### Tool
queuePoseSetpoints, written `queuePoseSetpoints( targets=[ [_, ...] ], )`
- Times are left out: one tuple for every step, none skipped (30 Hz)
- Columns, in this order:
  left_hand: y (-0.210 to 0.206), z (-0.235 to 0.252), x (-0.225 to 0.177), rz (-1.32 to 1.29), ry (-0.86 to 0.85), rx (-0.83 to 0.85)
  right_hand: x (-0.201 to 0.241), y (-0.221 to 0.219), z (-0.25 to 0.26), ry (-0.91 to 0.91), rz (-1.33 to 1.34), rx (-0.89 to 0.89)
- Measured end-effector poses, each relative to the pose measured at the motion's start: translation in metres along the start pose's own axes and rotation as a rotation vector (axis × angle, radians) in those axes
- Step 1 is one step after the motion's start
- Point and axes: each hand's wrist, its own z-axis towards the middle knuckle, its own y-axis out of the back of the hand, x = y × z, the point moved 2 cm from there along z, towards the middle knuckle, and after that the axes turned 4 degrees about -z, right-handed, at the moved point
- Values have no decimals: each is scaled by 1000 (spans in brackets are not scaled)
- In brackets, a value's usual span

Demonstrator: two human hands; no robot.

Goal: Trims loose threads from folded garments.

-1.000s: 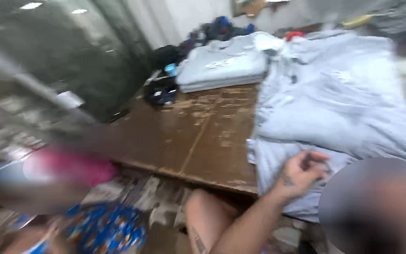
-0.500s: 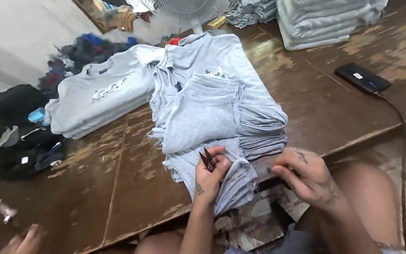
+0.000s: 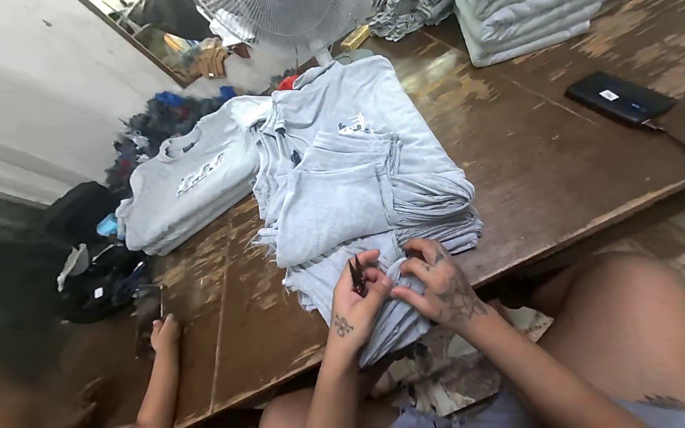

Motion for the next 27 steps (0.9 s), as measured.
queuePoseSetpoints(
  targets=[
    [0,0,0,8,2,15,1,-2,-1,-7,37,-1],
    [1,0,0,-5,2,22,2,-2,-2,-16,97,4],
    [3,0,-1,-17,-1,28,3,0,-3,-30,183,12],
    [5,-1,-2,-11,-13,36,3,5,-2,-39,277,31],
    [7,-2,-7,36,-41,52,4,13,-1,-28,347,59],
    [9,-4,-13,138,-87,75,5,22,0,-1,376,88],
    [12,-7,-20,288,-143,100,7,32,2,30,361,122],
    [15,-11,-28,464,-193,124,10,42,3,59,318,154],
    [17,-15,-37,626,-238,145,12,52,3,82,268,182],
    [19,-19,-46,746,-281,170,14,60,4,101,226,205],
    [20,-23,-55,830,-335,202,16,67,4,118,193,219],
    [20,-27,-63,898,-388,239,19,71,3,135,162,225],
    [19,-29,-69,958,-435,268,21,73,2,150,136,223],
    [18,-30,-71,1014,-471,285,23,74,2,163,122,212],
    [16,-30,-72,1064,-490,293,25,74,2,178,128,197],
    [14,-29,-71,1107,-495,292,27,74,2,198,152,186],
    [14,-28,-68,1138,-494,278,28,74,1,219,185,187],
    [15,-28,-65,1146,-485,261,29,76,0,244,222,209],
    [18,-28,-63,1122,-472,241,29,79,0,265,239,235],
    [22,-28,-62,1065,-450,221,29,82,-1,280,224,249],
    [27,-28,-61,978,-421,193,27,82,-2,280,189,244],
    [30,-27,-59,871,-384,153,26,79,0,255,139,223],
    [31,-24,-55,755,-347,106,24,73,2,200,76,198],
    [30,-20,-48,648,-303,63,22,62,4,136,21,176],
    [27,-16,-39,562,-247,40,19,48,6,85,-11,155],
    [22,-11,-29,500,-182,55,16,32,7,58,-27,135],
    [19,-7,-17,461,-114,94,12,18,7,56,-31,109]
  ],
)
